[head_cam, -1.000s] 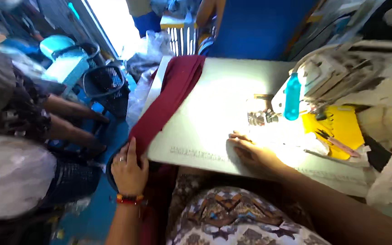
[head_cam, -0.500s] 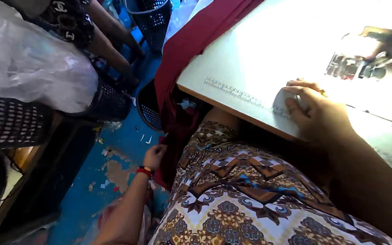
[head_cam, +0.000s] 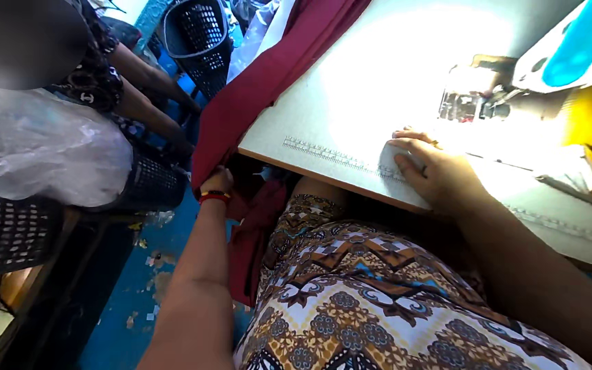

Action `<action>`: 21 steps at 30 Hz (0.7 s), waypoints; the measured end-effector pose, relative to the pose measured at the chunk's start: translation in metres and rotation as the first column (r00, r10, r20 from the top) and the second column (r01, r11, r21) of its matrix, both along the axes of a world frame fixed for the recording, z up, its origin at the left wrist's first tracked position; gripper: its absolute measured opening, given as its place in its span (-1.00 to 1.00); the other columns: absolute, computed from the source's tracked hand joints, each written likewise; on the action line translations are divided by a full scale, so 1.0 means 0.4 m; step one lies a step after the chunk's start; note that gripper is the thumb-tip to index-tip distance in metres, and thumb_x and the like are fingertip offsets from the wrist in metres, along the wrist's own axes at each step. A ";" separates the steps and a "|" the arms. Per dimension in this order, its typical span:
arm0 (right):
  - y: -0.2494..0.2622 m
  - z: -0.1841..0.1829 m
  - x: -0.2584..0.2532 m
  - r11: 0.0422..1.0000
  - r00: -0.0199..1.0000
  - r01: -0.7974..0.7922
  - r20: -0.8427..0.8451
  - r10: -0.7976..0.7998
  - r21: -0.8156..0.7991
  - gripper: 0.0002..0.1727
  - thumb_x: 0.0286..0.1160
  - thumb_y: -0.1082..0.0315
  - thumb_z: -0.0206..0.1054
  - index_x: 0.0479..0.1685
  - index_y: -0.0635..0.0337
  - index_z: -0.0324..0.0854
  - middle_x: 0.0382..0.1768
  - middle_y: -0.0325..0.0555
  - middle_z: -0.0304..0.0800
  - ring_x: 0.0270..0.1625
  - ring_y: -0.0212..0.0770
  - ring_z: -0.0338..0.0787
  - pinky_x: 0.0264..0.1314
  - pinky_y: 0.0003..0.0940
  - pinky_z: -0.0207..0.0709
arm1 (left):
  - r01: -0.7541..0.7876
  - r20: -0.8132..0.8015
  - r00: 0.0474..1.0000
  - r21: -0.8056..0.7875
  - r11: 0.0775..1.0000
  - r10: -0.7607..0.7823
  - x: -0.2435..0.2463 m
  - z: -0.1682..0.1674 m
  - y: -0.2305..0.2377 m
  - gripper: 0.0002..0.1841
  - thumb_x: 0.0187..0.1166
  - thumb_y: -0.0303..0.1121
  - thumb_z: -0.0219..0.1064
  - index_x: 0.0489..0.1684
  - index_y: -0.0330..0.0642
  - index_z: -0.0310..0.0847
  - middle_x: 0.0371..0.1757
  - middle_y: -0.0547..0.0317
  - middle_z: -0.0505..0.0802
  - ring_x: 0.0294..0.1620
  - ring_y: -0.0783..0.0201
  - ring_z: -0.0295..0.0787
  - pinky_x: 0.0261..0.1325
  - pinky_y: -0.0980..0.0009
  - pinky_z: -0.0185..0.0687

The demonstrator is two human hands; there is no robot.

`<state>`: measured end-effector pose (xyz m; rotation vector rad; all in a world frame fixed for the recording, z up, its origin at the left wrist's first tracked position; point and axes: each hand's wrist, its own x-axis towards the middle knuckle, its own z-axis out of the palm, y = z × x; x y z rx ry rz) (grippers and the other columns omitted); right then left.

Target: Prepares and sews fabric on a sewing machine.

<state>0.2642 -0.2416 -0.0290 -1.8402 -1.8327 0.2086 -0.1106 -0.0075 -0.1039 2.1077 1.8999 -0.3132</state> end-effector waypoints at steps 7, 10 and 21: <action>0.005 0.006 -0.004 1.000 0.999 0.008 -0.031 -0.009 -0.017 -0.64 0.72 0.28 0.15 0.30 0.26 0.69 0.47 0.14 0.65 0.55 0.16 0.63 0.54 0.14 0.51 | 0.309 0.001 0.950 -0.171 0.936 -0.313 -0.076 -0.081 -0.046 -0.54 0.57 -0.52 0.36 0.49 -0.15 0.62 0.67 -0.12 0.55 0.61 -0.28 0.51 0.50 -0.31 0.49; 0.004 0.000 0.002 1.000 1.000 -0.001 -0.019 0.001 0.001 -0.62 0.72 0.26 0.14 0.31 0.25 0.69 0.47 0.13 0.66 0.57 0.15 0.62 0.57 0.12 0.50 | 0.291 0.099 0.956 -0.407 0.866 -0.274 -0.081 -0.191 -0.120 -0.66 0.69 -0.29 0.30 0.30 -0.28 0.69 0.29 -0.26 0.78 0.37 -0.24 0.69 0.43 -0.23 0.51; -0.002 0.002 0.002 1.000 1.000 -0.003 -0.022 0.003 -0.007 -0.60 0.75 0.27 0.10 0.33 0.29 0.66 0.50 0.17 0.63 0.59 0.18 0.60 0.58 0.13 0.49 | 0.015 0.094 0.995 -0.364 0.931 0.021 -0.148 -0.152 -0.257 -0.49 0.62 -0.33 0.32 0.56 -0.26 0.51 0.54 -0.27 0.64 0.59 -0.19 0.55 0.64 -0.16 0.39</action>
